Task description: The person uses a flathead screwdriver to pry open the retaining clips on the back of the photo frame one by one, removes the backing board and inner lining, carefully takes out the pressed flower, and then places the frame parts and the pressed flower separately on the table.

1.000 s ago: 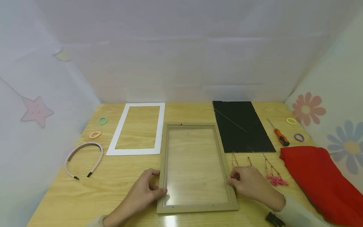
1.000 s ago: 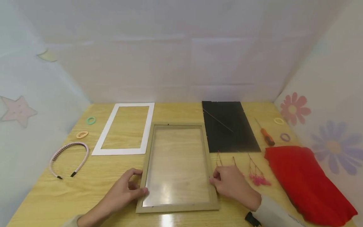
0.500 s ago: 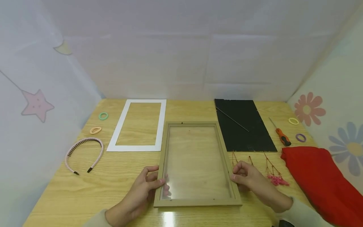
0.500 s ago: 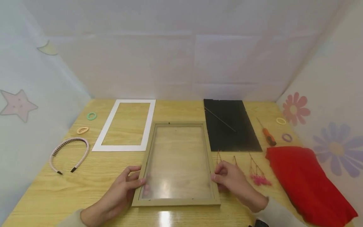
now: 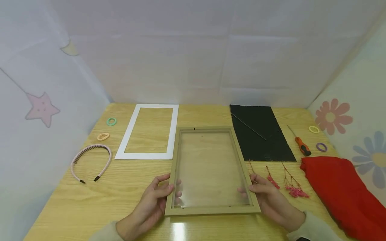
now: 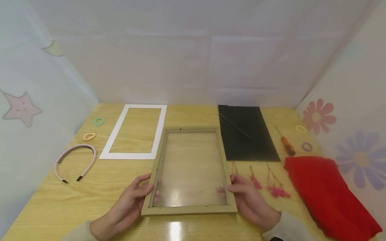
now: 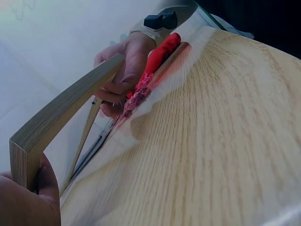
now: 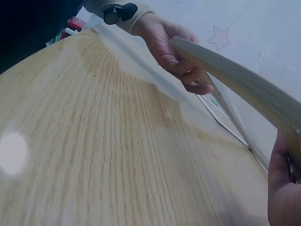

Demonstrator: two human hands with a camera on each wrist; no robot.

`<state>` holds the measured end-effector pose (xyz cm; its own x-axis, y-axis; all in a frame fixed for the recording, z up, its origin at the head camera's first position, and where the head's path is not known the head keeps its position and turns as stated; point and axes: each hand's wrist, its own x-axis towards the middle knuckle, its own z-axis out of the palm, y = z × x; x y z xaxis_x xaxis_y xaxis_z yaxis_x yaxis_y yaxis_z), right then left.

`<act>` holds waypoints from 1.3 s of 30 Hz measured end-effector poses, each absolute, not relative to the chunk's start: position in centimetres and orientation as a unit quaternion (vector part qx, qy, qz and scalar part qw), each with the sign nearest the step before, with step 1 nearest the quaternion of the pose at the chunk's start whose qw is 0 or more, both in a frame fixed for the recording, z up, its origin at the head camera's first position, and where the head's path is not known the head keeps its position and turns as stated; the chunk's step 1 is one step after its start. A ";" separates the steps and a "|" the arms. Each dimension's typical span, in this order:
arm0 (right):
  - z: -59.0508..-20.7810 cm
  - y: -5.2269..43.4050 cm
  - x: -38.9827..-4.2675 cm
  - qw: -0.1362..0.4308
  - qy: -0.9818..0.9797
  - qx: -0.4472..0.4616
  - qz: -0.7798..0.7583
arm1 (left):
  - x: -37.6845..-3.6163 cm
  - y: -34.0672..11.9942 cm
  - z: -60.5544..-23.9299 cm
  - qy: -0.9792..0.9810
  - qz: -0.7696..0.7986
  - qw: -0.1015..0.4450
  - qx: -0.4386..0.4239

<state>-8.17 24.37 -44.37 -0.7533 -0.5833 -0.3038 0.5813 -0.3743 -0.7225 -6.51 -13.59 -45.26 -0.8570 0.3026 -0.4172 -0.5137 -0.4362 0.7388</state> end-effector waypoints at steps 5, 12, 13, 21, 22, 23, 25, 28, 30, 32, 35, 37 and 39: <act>-44.7 23.9 -7.9 0.310 0.498 0.003 -0.810 | -6.3 -13.7 -45.3 0.477 0.838 0.238 -0.116; -44.4 22.6 -7.4 0.219 0.649 0.058 -0.727 | -6.0 -13.9 -45.4 0.487 0.833 0.237 -0.116; -44.3 22.5 -7.3 0.204 0.672 0.064 -0.709 | -5.9 -14.0 -45.5 0.491 0.831 0.235 -0.117; -42.9 22.9 -8.1 0.218 0.733 -0.006 -0.644 | -5.5 -14.5 -46.1 0.539 0.800 0.243 -0.102; -42.7 23.0 -8.4 0.227 0.725 -0.022 -0.650 | -5.5 -14.6 -46.1 0.548 0.794 0.244 -0.097; -42.6 23.0 -8.8 0.238 0.713 -0.034 -0.658 | -5.5 -14.7 -46.1 0.556 0.789 0.245 -0.091; -42.4 22.8 -9.7 0.260 0.679 -0.045 -0.685 | -5.5 -14.7 -46.2 0.573 0.779 0.243 -0.079; -42.5 22.4 -11.1 0.285 0.638 -0.041 -0.715 | -5.8 -14.6 -46.2 0.589 0.769 0.239 -0.064; -42.7 22.0 -12.0 0.290 0.639 -0.028 -0.712 | -6.1 -14.6 -46.2 0.609 0.754 0.239 -0.051; -42.9 21.6 -12.7 0.280 0.667 -0.016 -0.690 | -6.6 -14.7 -46.1 0.633 0.734 0.242 -0.042; -43.1 21.1 -13.3 0.257 0.712 -0.011 -0.654 | -7.7 -14.9 -45.9 0.677 0.689 0.256 -0.034; -43.2 20.8 -13.5 0.245 0.722 -0.012 -0.646 | -8.4 -15.2 -45.7 0.699 0.663 0.266 -0.033; -43.4 20.6 -13.5 0.242 0.717 -0.010 -0.653 | -8.8 -15.4 -45.5 0.720 0.637 0.273 -0.030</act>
